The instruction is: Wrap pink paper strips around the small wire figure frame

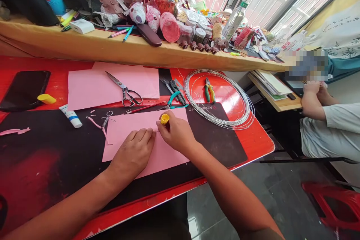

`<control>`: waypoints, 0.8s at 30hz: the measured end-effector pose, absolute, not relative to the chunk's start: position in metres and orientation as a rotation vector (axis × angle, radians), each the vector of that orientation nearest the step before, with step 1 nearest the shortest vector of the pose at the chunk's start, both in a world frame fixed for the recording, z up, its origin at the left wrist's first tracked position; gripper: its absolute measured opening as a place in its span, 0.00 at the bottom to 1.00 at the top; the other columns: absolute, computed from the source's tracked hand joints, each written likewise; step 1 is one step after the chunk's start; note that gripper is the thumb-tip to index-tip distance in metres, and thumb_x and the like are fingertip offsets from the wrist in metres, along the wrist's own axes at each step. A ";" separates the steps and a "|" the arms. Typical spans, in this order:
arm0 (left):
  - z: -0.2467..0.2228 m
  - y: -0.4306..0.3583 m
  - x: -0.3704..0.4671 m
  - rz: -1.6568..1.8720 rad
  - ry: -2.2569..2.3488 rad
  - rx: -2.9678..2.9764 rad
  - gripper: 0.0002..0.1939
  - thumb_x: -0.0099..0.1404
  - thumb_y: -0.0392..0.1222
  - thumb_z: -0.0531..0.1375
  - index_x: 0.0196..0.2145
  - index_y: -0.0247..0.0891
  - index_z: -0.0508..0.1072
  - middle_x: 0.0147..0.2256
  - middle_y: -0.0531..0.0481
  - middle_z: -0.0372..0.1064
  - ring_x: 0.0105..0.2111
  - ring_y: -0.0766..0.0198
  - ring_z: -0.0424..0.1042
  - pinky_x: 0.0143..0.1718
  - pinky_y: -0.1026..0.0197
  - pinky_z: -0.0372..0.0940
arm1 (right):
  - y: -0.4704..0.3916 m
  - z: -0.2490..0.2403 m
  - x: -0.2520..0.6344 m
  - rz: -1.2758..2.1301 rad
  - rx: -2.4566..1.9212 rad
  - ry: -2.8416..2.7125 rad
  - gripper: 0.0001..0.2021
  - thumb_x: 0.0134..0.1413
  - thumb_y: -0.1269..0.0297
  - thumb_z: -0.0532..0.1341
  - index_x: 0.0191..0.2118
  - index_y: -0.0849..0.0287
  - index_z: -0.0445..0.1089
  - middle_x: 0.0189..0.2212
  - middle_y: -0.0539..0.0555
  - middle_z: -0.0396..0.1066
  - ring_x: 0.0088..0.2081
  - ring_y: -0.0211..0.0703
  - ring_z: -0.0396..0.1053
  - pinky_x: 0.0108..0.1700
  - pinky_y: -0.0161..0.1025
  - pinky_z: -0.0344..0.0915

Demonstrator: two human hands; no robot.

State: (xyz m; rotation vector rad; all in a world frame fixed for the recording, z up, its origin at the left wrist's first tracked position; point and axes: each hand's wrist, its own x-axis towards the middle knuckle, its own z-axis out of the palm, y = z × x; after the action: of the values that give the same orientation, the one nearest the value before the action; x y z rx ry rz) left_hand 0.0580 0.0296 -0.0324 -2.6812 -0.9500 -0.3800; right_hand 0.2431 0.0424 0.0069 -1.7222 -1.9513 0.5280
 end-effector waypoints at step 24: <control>-0.032 0.030 0.058 -0.354 -0.968 -2.718 0.19 0.70 0.25 0.51 0.50 0.25 0.79 0.45 0.32 0.75 0.42 0.47 0.71 0.41 0.48 0.64 | 0.031 0.011 0.252 0.513 -1.748 -1.927 0.06 0.69 0.58 0.58 0.43 0.54 0.65 0.27 0.50 0.75 0.26 0.45 0.70 0.32 0.36 0.57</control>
State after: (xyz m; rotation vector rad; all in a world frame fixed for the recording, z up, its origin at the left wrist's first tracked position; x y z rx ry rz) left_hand 0.0583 0.0303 -0.0322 -2.7182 -0.9676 -0.3543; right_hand 0.2521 0.0314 0.0114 -1.7480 -1.9269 0.5134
